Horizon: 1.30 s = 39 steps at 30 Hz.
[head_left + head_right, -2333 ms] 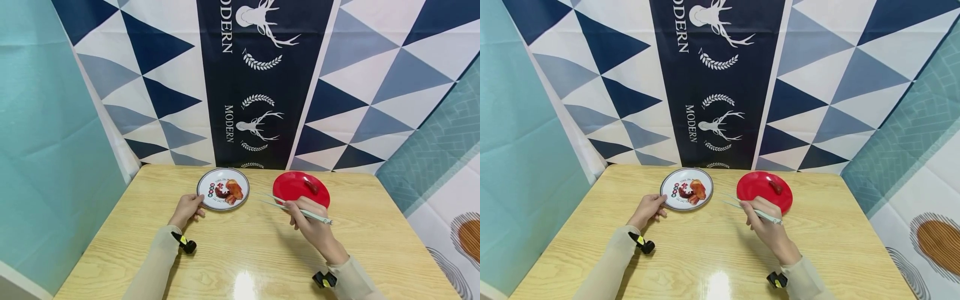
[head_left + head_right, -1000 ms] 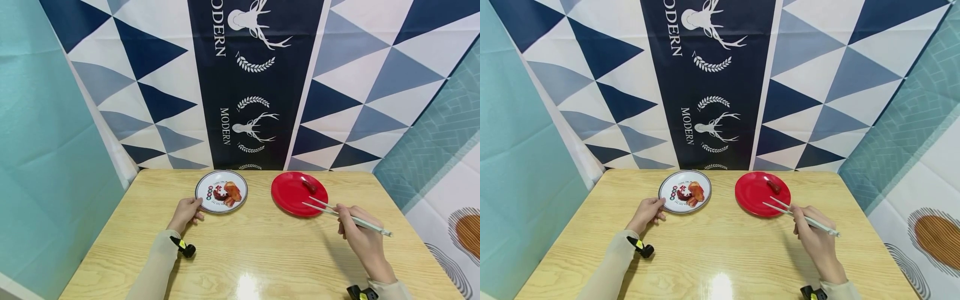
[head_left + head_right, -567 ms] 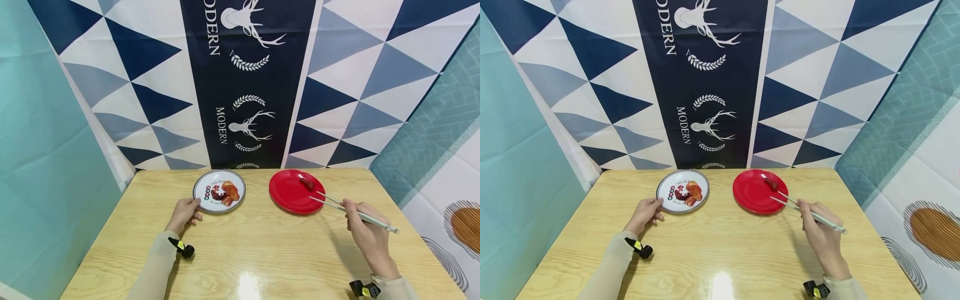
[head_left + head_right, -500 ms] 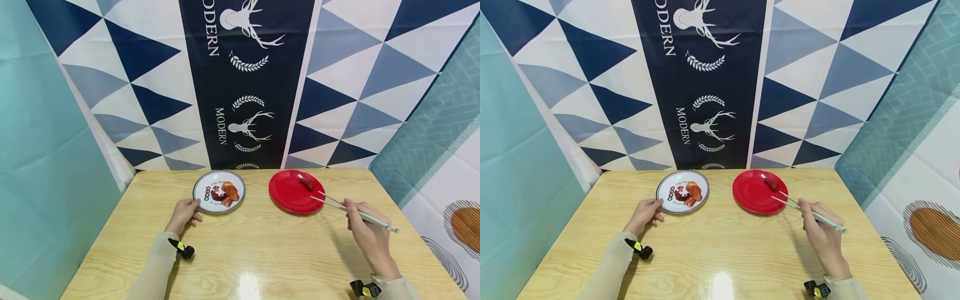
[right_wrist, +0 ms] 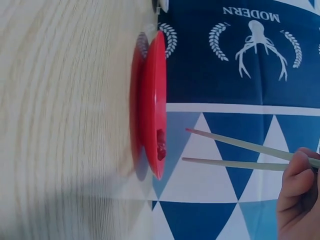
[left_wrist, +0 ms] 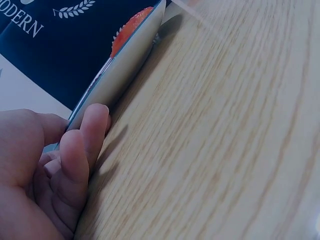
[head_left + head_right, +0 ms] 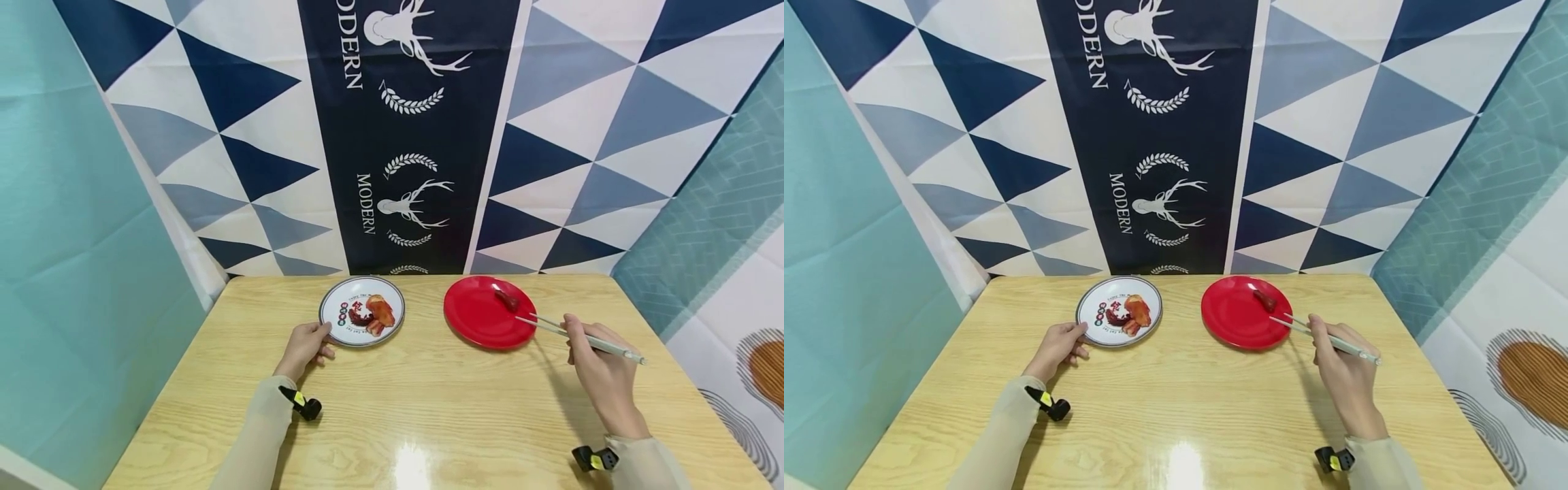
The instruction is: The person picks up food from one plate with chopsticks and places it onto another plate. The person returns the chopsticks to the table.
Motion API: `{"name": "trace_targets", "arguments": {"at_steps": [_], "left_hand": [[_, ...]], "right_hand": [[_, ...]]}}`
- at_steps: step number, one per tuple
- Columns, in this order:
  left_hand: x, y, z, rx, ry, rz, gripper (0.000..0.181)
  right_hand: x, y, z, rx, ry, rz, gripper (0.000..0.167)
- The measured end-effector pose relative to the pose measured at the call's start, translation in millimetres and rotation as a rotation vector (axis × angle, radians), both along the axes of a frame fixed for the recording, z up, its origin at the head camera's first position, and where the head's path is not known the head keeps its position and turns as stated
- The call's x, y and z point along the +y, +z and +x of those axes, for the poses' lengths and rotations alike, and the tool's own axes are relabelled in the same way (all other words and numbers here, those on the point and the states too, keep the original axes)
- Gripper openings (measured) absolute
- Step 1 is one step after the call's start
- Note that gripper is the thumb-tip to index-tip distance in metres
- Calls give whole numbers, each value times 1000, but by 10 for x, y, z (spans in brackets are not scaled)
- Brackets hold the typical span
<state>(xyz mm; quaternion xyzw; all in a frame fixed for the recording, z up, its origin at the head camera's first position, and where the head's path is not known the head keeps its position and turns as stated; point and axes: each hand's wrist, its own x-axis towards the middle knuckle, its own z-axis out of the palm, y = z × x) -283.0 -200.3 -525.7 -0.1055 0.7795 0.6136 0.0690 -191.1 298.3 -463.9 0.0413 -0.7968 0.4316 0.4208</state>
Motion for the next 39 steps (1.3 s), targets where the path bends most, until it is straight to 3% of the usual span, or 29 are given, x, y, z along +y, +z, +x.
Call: {"name": "trace_targets", "arguments": {"at_steps": [9, 16, 24, 32, 39], "left_hand": [[13, -17, -36, -5, -8, 11, 37], [-7, 1, -23, -9, -9, 25, 37], [-3, -10, -33, -4, -19, 31, 36], [4, 2, -29, 9, -17, 36, 37], [-15, -12, -16, 21, -20, 37, 36]], "right_hand": [[59, -86, -164, 48, 21, 29, 16], [16, -105, -176, -33, 26, 13, 18], [-19, -100, -205, -70, 27, -5, 19], [-194, 97, -153, -86, 62, -26, 22], [-95, -95, -331, -98, 70, -9, 27]]}}
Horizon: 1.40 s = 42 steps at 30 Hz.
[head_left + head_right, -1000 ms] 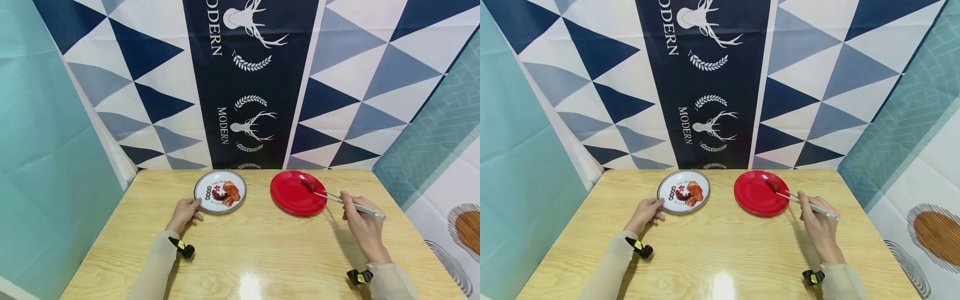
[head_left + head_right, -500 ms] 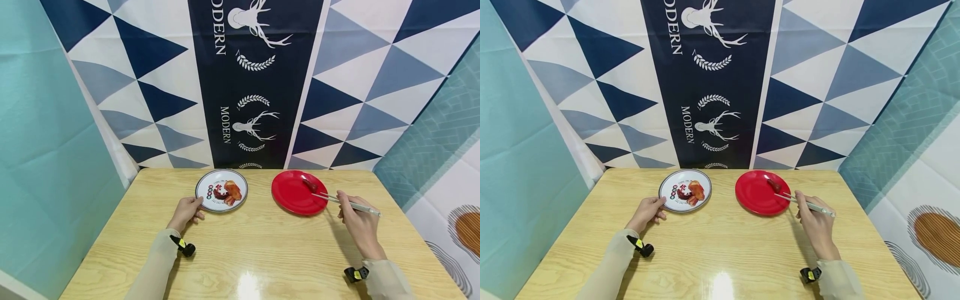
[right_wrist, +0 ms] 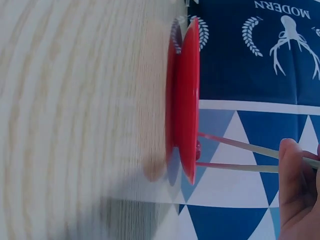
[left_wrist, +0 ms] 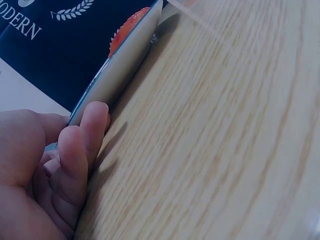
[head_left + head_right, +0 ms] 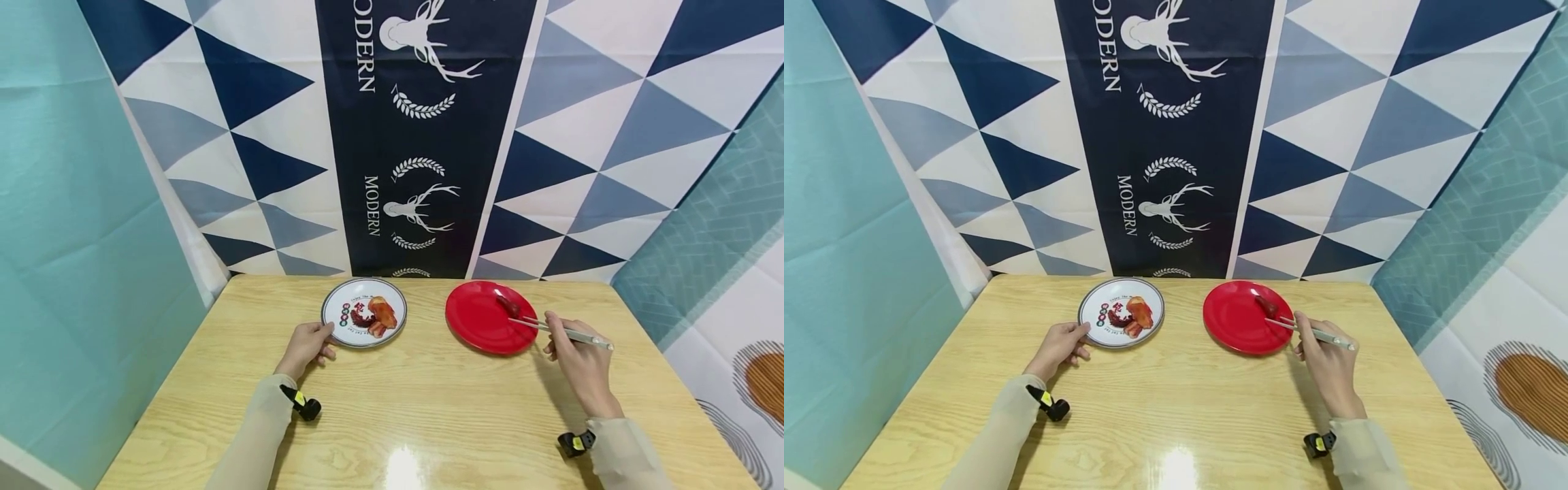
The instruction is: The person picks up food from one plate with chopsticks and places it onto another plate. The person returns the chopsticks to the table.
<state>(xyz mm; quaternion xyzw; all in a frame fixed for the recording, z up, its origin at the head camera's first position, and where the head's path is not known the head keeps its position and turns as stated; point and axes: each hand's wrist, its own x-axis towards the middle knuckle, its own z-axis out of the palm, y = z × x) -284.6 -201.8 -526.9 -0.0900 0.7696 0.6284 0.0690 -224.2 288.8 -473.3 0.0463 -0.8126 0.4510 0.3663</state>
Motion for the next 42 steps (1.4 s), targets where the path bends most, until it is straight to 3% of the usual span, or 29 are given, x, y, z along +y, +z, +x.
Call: {"name": "trace_targets", "arguments": {"at_steps": [13, 22, 29, 33, 39, 42], "left_hand": [[16, 7, 5, -10, 2, -10, 37], [21, 30, 26, 0, -1, -5, 38], [18, 20, 23, -4, 2, -16, 38], [17, 7, 22, -6, 3, -21, 38], [14, 2, 17, -6, 4, -18, 38], [14, 4, 12, -4, -1, -9, 38]], "right_hand": [[61, -80, -156, 71, -13, 141, 26], [82, -102, -303, 214, 4, 326, 13], [31, -96, -376, 235, 71, 318, 7], [7, -97, -417, 266, 99, 300, 12], [0, -96, -469, 324, 81, 401, 18], [-4, -90, -469, 323, 61, 405, 14]]}}
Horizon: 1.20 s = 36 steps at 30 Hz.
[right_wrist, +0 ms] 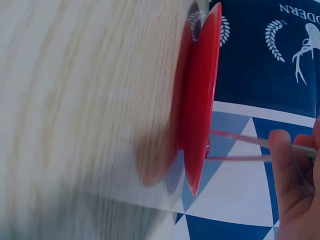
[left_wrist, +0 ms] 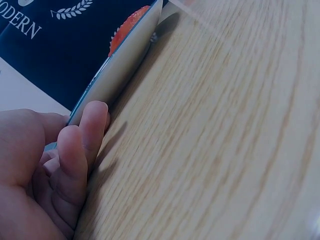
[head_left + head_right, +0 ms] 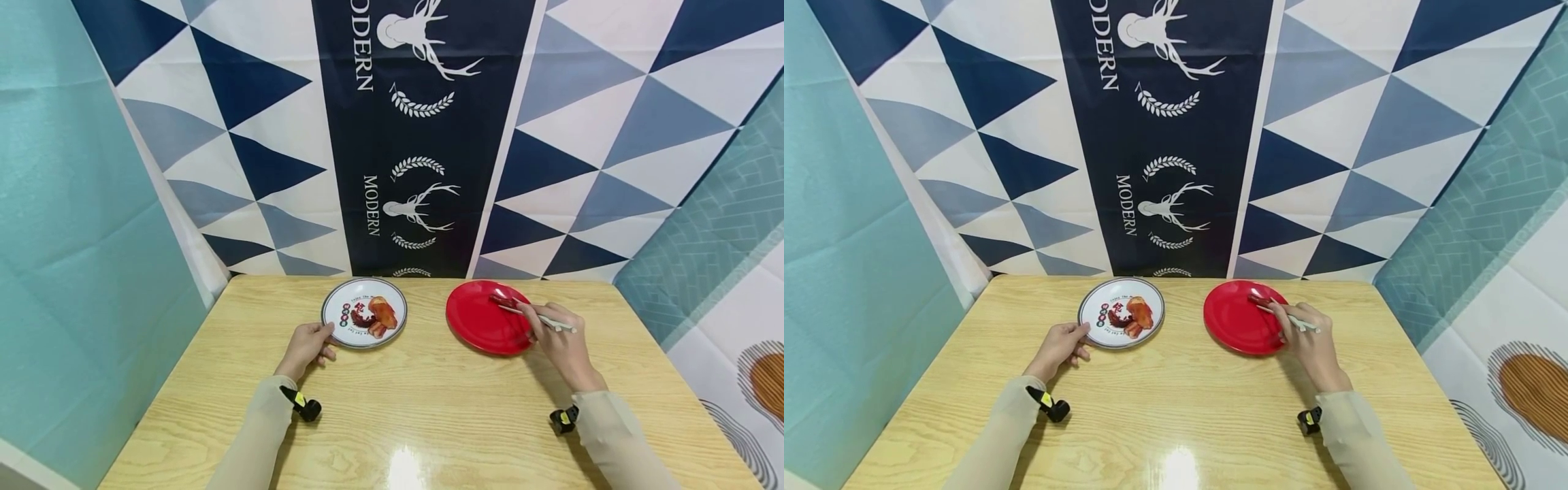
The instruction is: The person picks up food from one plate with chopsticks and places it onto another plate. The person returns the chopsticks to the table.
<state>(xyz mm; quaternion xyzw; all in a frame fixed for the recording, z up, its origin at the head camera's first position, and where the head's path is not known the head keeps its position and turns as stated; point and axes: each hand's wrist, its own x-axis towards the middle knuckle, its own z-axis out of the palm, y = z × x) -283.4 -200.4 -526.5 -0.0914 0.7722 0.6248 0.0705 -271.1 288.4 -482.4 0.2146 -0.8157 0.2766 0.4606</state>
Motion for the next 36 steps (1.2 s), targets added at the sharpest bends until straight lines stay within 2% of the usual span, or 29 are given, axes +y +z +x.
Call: {"name": "trace_targets", "arguments": {"at_steps": [8, 15, 19, 28, 36], "left_hand": [[-2, -1, -7, 3, 0, 9, 39], [-1, -9, -6, 3, 4, 13, 39], [13, -10, -14, 0, 13, 9, 37], [58, 35, -6, -15, 28, -39, 37], [73, 87, 11, -22, 20, -73, 36]], "right_hand": [[-11, 23, 19, -24, -66, -59, 7], [-58, 5, -40, -42, 5, -92, 9], [-65, -6, -70, -60, -31, -69, 9], [-85, -20, -57, -137, -43, -145, 38], [-79, -56, -47, -181, -17, -204, 42]]}}
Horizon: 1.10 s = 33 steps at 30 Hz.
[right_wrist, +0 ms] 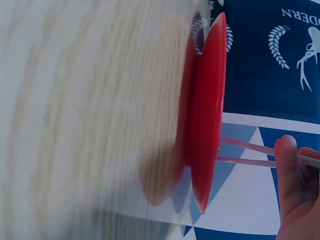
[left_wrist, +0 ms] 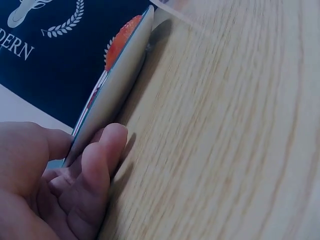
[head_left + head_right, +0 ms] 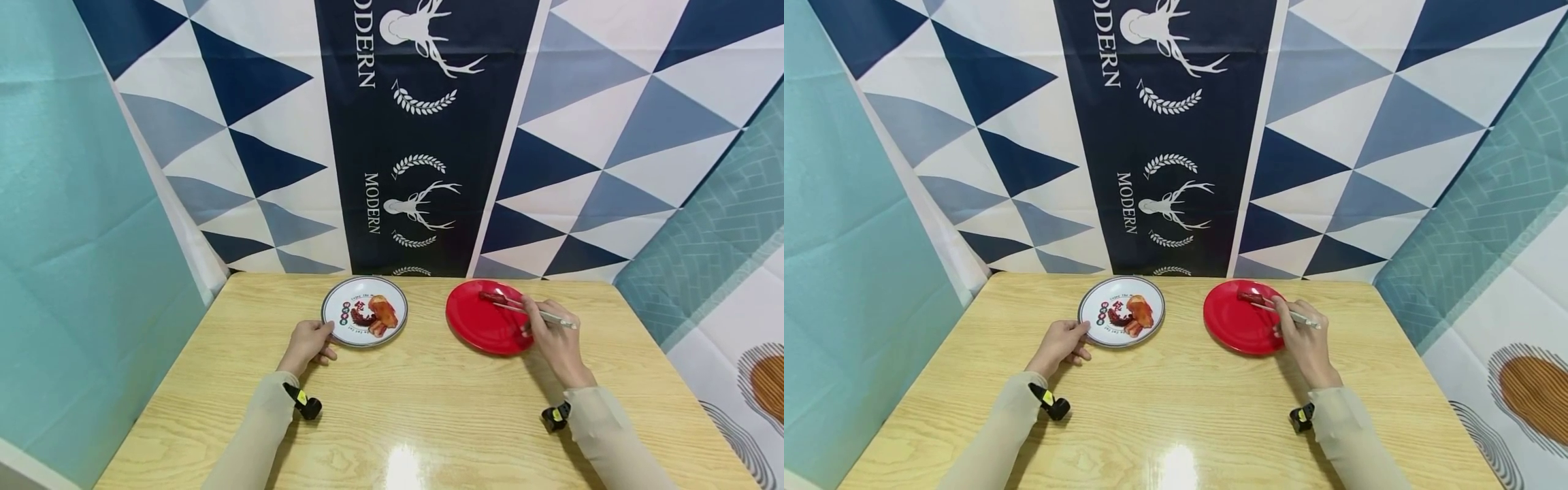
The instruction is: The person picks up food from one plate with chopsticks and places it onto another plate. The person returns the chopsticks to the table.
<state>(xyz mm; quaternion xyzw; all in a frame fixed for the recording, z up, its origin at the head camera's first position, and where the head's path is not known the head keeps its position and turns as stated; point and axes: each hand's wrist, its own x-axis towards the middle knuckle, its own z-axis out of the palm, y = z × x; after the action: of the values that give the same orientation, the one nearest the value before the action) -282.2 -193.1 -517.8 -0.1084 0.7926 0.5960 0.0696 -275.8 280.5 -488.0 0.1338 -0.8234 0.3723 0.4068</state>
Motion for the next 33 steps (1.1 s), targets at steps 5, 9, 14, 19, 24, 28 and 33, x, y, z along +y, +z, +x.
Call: {"name": "trace_targets", "arguments": {"at_steps": [5, 9, 14, 19, 24, 28, 33], "left_hand": [[-27, -40, -16, 5, 1, 18, 36], [-50, -71, -27, 11, 0, 48, 36], [-60, -96, -21, 18, -1, 56, 36], [-54, -94, -28, 20, -1, 57, 36], [-51, -79, -18, 23, 5, 41, 37], [-41, -75, -4, 23, 13, 32, 36], [-21, -73, 2, 28, 17, 23, 37]], "right_hand": [[11, -15, 30, -32, 25, -60, 41], [21, -20, 67, -81, 50, -133, 41], [34, -27, 122, -163, 48, -206, 40], [8, 36, 224, -281, 25, -265, 39], [-57, 201, 362, -344, 56, -297, 41], [-70, 269, 421, -348, 83, -298, 40], [-67, 296, 457, -356, 65, -296, 44]]}}
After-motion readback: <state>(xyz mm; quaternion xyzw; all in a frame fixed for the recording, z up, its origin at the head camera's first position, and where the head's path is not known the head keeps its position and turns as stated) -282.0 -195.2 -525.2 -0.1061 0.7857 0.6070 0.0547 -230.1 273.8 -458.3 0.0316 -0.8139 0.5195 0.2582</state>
